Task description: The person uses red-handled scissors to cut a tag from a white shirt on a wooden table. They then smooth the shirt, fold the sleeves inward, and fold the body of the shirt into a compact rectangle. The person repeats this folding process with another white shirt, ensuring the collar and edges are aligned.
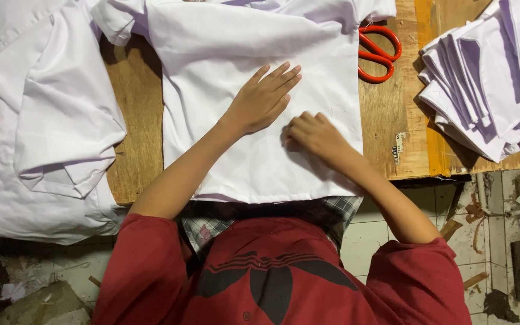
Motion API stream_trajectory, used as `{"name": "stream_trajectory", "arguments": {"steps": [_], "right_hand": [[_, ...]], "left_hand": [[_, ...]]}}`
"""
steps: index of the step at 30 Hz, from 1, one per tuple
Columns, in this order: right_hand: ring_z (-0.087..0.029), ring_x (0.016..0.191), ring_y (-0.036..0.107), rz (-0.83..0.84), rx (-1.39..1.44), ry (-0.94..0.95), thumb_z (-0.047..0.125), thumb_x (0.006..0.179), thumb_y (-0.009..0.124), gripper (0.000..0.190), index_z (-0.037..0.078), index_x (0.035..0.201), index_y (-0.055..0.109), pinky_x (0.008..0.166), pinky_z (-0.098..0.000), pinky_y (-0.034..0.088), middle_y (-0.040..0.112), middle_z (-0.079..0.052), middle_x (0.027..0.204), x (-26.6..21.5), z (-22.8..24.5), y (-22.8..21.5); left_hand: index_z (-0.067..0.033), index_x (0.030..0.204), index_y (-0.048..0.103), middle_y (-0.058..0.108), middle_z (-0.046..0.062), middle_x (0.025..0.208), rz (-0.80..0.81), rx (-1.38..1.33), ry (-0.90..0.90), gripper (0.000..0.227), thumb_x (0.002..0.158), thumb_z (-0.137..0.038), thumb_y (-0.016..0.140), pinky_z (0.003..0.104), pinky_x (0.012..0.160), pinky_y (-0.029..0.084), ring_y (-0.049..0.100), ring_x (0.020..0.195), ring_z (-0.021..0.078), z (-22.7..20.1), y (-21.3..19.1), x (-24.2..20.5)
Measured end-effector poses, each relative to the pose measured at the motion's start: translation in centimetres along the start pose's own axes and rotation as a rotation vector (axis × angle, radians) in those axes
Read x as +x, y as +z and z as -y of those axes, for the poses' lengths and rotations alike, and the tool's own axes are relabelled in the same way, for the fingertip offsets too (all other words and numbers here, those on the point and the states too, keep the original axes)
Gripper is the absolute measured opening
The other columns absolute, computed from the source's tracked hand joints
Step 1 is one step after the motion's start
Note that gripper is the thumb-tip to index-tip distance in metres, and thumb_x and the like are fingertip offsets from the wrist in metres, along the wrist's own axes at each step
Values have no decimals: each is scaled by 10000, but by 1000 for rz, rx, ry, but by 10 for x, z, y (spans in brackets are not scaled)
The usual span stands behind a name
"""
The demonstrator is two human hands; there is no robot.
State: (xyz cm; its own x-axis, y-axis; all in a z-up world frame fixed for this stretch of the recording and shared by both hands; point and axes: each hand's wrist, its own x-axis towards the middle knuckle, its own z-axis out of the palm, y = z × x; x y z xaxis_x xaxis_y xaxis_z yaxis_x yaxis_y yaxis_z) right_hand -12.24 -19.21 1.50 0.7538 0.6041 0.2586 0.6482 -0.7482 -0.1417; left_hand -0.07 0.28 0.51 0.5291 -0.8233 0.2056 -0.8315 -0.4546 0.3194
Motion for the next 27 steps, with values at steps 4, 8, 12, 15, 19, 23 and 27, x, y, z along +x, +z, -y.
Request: {"name": "stream_trajectory", "arguments": {"steps": [4, 8, 12, 15, 19, 23, 27], "right_hand": [[-248, 919, 608, -60, 122, 169, 222, 1017, 681, 106, 119, 1035, 665, 758, -327, 446, 654, -54, 961, -34, -53, -18], [-284, 937, 683, -140, 346, 446, 41, 1010, 727, 190, 77, 1193, 693, 799, -343, 514, 705, -105, 979, -42, -71, -48], [-311, 943, 725, -76, 389, 436, -53, 959, 720, 216, 45, 1149, 755, 823, -347, 548, 761, -150, 998, -23, -60, -67], [-327, 981, 702, 22, 273, 324, -54, 896, 743, 247, 18, 1131, 752, 848, -380, 568, 740, -176, 1028, -25, -55, -65], [-364, 1036, 656, 132, 288, 348, 74, 889, 782, 316, -21, 1180, 703, 919, -431, 567, 676, -199, 1076, -34, -69, -50], [-342, 970, 648, 66, 275, 304, 133, 961, 751, 181, -1, 1074, 710, 874, -412, 557, 659, -159, 968, -32, -71, -44], [-283, 982, 636, 101, 208, 375, 173, 986, 744, 150, 37, 1048, 732, 891, -356, 535, 677, -136, 970, -39, -75, -54]], "left_hand": [[-178, 1595, 401, 383, 19, 1655, 33, -20, -7, 550, 1100, -325, 212, 458, 1265, 140, 296, 1545, 205, -3, -6, 0], [-177, 1578, 433, 414, 34, 1635, 5, -18, 13, 533, 1107, -319, 230, 473, 1258, 149, 313, 1536, 226, -3, -5, -1], [-183, 1569, 444, 414, 31, 1634, 2, -27, 9, 527, 1108, -323, 230, 470, 1258, 151, 313, 1535, 222, -4, -7, -2], [-184, 1575, 434, 416, 33, 1633, 14, -31, 8, 527, 1108, -316, 228, 474, 1260, 145, 313, 1536, 224, -4, -9, -1], [-182, 1569, 440, 422, 37, 1627, 1, -33, 17, 524, 1105, -314, 234, 475, 1258, 151, 318, 1532, 226, -3, -7, -1], [-177, 1562, 450, 428, 42, 1623, -4, -31, 20, 520, 1108, -315, 236, 474, 1255, 157, 321, 1529, 227, -3, -7, -1], [-174, 1561, 454, 430, 47, 1623, -8, -38, 23, 521, 1108, -309, 237, 479, 1254, 158, 327, 1528, 234, -2, -6, -1]]}}
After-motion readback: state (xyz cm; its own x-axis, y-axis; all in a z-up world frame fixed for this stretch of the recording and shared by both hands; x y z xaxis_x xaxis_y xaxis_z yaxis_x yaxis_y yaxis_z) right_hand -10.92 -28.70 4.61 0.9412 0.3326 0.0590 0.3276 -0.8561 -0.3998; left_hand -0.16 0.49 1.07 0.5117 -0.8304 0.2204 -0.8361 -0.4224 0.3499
